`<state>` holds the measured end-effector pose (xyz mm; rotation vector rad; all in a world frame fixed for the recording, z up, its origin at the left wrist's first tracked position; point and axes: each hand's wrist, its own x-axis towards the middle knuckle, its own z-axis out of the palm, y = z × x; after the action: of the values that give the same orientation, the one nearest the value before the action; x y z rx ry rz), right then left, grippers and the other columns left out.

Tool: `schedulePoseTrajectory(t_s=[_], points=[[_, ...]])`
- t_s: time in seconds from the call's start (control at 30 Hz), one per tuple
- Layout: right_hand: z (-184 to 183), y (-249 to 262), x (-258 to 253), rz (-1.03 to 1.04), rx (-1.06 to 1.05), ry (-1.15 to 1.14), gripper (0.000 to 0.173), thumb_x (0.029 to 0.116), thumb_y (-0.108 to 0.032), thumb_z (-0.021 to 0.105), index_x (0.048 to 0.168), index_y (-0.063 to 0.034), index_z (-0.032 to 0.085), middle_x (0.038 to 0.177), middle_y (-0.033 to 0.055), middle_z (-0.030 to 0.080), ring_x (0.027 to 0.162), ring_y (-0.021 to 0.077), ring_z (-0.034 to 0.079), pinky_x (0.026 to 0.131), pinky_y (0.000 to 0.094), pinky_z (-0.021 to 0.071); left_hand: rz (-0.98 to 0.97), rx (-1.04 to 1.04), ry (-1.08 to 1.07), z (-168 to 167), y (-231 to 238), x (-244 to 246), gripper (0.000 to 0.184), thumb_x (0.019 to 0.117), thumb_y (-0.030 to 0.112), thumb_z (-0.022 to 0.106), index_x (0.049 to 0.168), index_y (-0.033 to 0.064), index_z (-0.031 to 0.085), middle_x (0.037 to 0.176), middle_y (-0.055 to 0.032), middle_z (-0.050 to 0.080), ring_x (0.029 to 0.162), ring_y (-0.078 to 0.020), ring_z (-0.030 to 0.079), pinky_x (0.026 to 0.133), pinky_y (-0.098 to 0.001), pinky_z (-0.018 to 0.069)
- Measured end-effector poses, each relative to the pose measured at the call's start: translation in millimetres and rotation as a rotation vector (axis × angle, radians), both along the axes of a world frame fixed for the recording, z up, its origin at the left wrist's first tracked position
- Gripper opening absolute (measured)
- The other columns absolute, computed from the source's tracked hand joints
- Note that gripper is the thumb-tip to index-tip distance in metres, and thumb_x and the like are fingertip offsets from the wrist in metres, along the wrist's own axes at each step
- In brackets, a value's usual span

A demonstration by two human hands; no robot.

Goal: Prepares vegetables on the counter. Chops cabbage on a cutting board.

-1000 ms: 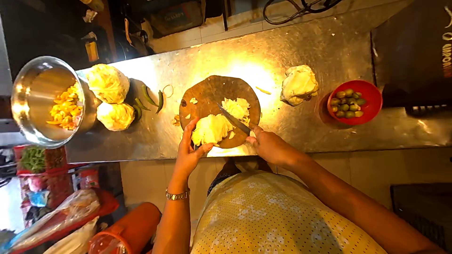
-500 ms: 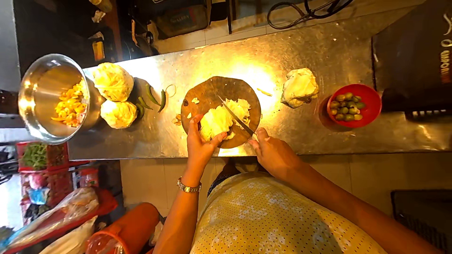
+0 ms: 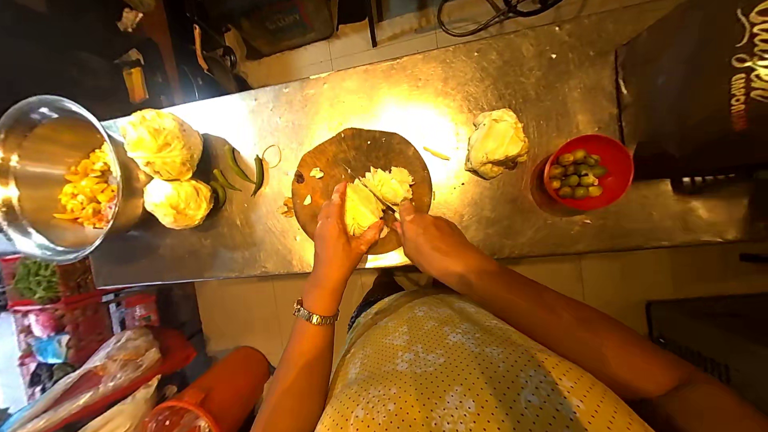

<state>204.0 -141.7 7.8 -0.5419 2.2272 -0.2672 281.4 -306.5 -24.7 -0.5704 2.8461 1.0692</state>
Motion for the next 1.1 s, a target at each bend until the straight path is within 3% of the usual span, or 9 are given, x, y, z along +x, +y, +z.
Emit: schedulePoseTrajectory(t_s=[0.1,0.3,0.53,0.63,0.8,0.93,1.1], points=[[-7.5,-5.4,-2.5,0.009,-0.042,0.004,0.027,0.1097,-0.029,0.047,0.123,-0.0061,0.050,0.088,0.0139,0.067,0.085,0.0338,0.072,0.071,0.0503,0.0589,0.018,0.010,0.006,-3.1,2.9,4.2,0.095,0.0828,0.043,0.084,0.157,0.0081,0.034,0.138,-0.0230,0.056,0.123,-0.0364,0.059,0.102,-0.0543,0.0504],[-3.5,19.6,16.4,0.015,0.158,-0.170,0.045,0.1138,-0.032,0.032,0.146,-0.0009,0.039,0.117,0.0242,0.067,0.114,0.0403,0.068,0.094,0.0535,0.0532,0.107,0.174,0.004,-7.2,1.0,12.4,0.096,0.0853,0.040,0.083,0.158,0.0095,0.029,0.146,-0.0215,0.050,0.128,-0.0311,0.058,0.104,-0.0521,0.0500],[7.7,32.7,6.6,-0.012,0.005,-0.151,0.043,0.1123,-0.038,0.037,0.135,-0.0027,0.045,0.096,0.0176,0.067,0.097,0.0357,0.070,0.085,0.0508,0.0558,0.066,0.159,0.042,-9.4,0.6,16.1,0.096,0.0846,0.036,0.084,0.157,0.0077,0.029,0.146,-0.0221,0.049,0.131,-0.0323,0.055,0.108,-0.0510,0.0473],[18.3,33.4,13.8,0.019,0.024,-0.137,0.044,0.1128,-0.038,0.034,0.136,-0.0025,0.044,0.098,0.0174,0.067,0.100,0.0355,0.070,0.086,0.0496,0.0555,0.054,0.151,0.041,-8.9,-0.1,16.4,0.096,0.0856,0.037,0.083,0.158,0.0058,0.028,0.149,-0.0222,0.048,0.134,-0.0326,0.053,0.111,-0.0513,0.0447],[16.2,30.9,19.4,0.024,0.057,-0.136,0.046,0.1131,-0.037,0.034,0.141,-0.0013,0.043,0.104,0.0200,0.068,0.105,0.0379,0.070,0.089,0.0517,0.0550,0.032,0.123,0.042,-8.3,0.8,16.7,0.095,0.0871,0.039,0.081,0.157,0.0055,0.027,0.147,-0.0241,0.049,0.131,-0.0348,0.055,0.107,-0.0529,0.0476],[13.7,18.6,17.7,0.023,0.068,-0.102,0.044,0.1129,-0.035,0.035,0.141,-0.0021,0.042,0.101,0.0184,0.068,0.101,0.0366,0.071,0.085,0.0504,0.0566,0.022,0.107,0.033,-7.5,-1.3,14.4,0.095,0.0882,0.041,0.080,0.158,0.0049,0.026,0.145,-0.0246,0.050,0.128,-0.0343,0.057,0.105,-0.0519,0.0489],[-8.8,-6.9,13.1,-0.008,-0.031,0.026,0.029,0.1098,-0.027,0.046,0.129,-0.0050,0.049,0.092,0.0148,0.068,0.087,0.0344,0.073,0.073,0.0513,0.0593,0.008,0.069,0.041,-7.7,4.8,14.4,0.094,0.0874,0.039,0.081,0.157,0.0054,0.028,0.141,-0.0246,0.051,0.126,-0.0360,0.057,0.104,-0.0528,0.0497]])
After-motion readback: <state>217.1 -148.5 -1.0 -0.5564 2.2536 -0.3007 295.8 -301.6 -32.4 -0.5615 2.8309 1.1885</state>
